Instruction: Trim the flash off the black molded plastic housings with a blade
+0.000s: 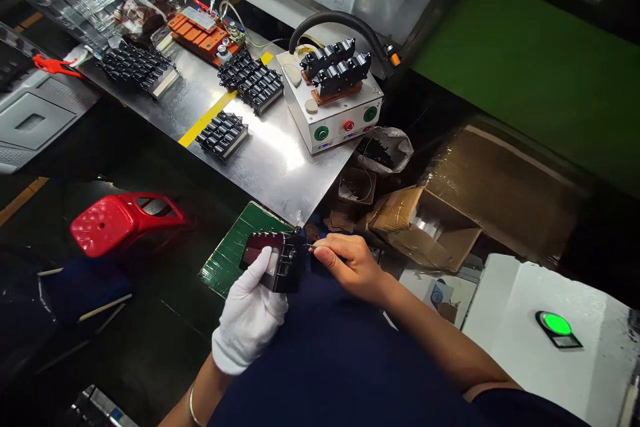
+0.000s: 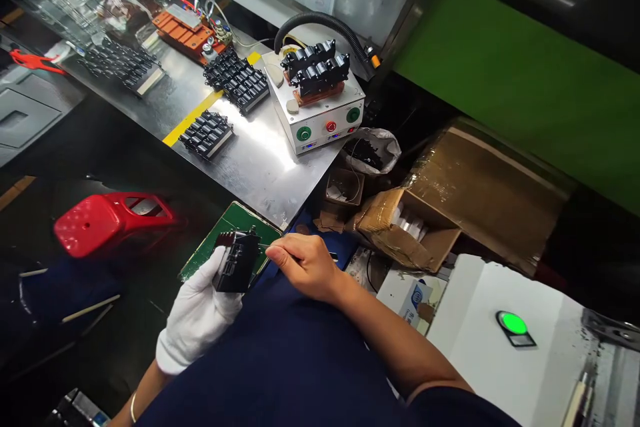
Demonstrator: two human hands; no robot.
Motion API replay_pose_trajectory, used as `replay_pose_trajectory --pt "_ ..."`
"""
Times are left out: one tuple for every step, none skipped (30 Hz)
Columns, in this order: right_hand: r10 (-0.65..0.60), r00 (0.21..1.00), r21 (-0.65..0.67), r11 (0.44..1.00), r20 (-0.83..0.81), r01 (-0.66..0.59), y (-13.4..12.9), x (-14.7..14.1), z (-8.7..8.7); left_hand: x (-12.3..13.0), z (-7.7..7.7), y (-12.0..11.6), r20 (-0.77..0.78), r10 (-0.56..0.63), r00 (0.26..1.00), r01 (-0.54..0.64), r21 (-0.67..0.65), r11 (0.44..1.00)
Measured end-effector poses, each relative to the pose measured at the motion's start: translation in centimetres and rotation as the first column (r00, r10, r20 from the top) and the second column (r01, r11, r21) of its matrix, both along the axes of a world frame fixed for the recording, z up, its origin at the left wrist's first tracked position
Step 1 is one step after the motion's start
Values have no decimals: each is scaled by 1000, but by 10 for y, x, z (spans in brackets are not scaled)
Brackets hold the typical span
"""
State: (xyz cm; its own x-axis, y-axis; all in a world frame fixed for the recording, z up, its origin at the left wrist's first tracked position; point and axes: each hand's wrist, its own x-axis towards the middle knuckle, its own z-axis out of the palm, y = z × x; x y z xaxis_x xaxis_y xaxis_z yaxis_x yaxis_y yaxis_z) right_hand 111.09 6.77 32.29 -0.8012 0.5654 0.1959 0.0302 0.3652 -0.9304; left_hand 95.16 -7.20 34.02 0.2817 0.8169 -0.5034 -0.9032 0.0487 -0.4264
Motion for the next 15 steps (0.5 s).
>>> replay_pose_trajectory --pt "-1 1000 7 1000 5 1 0 0 1 1 2 2 -3 11 1000 -11 -6 1000" --pt "-2 1000 12 1000 7 2 0 -1 1 2 4 3 -11 24 1000 -24 -14 1000" --pt "-1 1000 15 1000 9 1 -1 -1 1 3 6 4 -26 36 999 -37 -27 999" --pt "1 1000 17 1000 11 -1 0 -2 1 4 7 5 -48 41 998 -43 -45 998" --pt "5 1000 18 1000 13 -5 0 -1 1 4 8 6 -74 39 996 -44 -70 997" --pt "12 1000 18 1000 18 -13 1 -1 1 5 9 7 -103 25 994 -36 -102 994" --pt "23 999 17 1000 24 -23 2 0 1 6 10 8 -132 5 991 -24 -140 990" --pt "31 999 17 999 30 -31 2 1 0 7 12 9 -160 -15 987 -16 -188 982" --pt "35 999 18 999 34 -35 3 1 0 8 14 10 -186 -30 982 -16 -243 970" --pt "32 999 21 999 36 -33 3 2 0 9 16 11 -209 -43 977 -20 -293 956" --pt "24 999 22 999 35 -25 2 2 0 10 18 12 -230 -51 972 -30 -333 942" --pt "8 999 22 1000 31 -9 2 1 0 11 20 12 -250 -56 967 -39 -358 933" --pt "-14 1000 19 1000 24 14 0 1 -1 11 20 10 -278 -63 959 -43 -359 932" --pt "-36 999 10 999 18 36 -1 0 -1 10 18 8 -308 -73 949 -39 -342 939" --pt "-56 998 -3 998 11 56 -3 -2 -2 8 15 5 -337 -80 938 -33 -317 948"
